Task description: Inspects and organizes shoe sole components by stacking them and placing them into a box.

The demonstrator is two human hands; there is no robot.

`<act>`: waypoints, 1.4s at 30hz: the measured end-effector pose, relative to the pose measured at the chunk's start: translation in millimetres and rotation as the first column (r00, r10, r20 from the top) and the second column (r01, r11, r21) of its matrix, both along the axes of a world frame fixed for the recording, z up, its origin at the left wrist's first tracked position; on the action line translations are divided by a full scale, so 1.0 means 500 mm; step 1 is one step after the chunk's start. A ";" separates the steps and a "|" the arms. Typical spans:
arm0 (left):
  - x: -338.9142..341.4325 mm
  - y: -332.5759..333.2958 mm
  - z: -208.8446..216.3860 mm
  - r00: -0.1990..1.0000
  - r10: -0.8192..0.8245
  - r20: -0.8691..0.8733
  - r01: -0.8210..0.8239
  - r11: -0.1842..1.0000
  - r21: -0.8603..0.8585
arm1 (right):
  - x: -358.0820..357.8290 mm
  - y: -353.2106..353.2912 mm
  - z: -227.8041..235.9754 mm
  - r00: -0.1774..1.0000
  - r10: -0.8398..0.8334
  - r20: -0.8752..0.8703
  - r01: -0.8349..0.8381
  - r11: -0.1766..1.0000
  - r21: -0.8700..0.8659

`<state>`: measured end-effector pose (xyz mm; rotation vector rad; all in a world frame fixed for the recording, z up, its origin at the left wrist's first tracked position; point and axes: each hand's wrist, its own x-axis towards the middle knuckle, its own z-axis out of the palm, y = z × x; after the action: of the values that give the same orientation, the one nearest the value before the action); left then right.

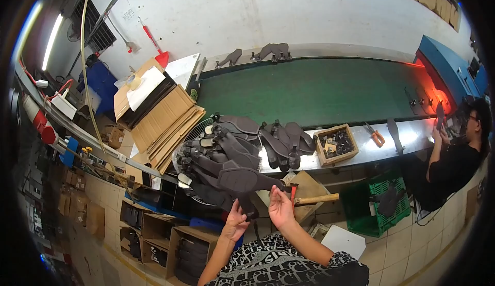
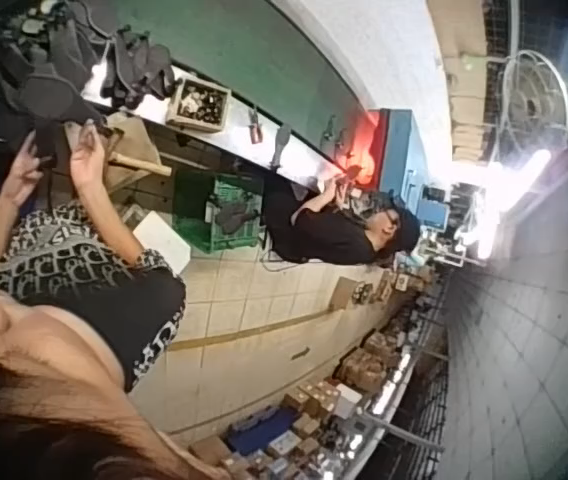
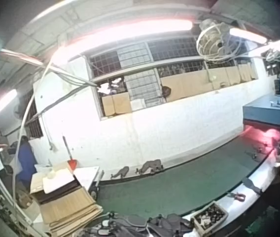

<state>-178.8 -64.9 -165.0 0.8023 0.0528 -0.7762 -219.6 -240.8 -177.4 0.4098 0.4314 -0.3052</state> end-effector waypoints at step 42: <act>0.107 -0.131 -0.001 0.994 0.016 0.109 -0.068 0.870 0.489 | 0.070 -0.190 0.007 0.884 0.308 -0.351 -0.036 -0.704 -0.709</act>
<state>-125.0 -130.4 -165.3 1.3233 0.1828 -0.6858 -184.4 -335.6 -174.1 -1.8787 -0.1870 -0.0350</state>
